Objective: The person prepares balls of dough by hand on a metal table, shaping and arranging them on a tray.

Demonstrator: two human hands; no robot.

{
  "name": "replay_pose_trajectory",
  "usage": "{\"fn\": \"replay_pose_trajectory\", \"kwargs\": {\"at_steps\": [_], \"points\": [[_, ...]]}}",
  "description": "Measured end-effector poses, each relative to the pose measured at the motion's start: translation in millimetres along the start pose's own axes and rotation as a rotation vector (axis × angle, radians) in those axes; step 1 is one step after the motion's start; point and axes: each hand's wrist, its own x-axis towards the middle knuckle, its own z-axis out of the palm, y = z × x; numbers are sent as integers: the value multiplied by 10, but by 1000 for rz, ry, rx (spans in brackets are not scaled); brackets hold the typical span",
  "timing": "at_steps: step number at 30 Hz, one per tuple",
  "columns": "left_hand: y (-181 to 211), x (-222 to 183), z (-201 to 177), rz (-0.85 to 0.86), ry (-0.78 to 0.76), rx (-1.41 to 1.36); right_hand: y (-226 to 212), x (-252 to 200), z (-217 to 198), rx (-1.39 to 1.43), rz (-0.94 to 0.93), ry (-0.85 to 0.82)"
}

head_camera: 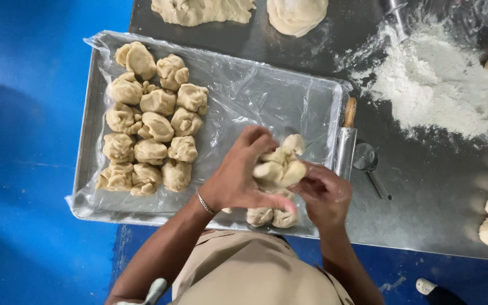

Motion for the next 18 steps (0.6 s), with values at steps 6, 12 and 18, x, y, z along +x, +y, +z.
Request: {"fn": "replay_pose_trajectory", "kwargs": {"at_steps": [6,12,18], "points": [[158,97,226,-312,178,-567,-219,36,88,-634,-299,-37],[-14,146,326,-190,224,-241,-130,1,391,642,147,-99],[-232,130,671,-137,150,-302,-147,-93,318,-522,-329,-9]]}}
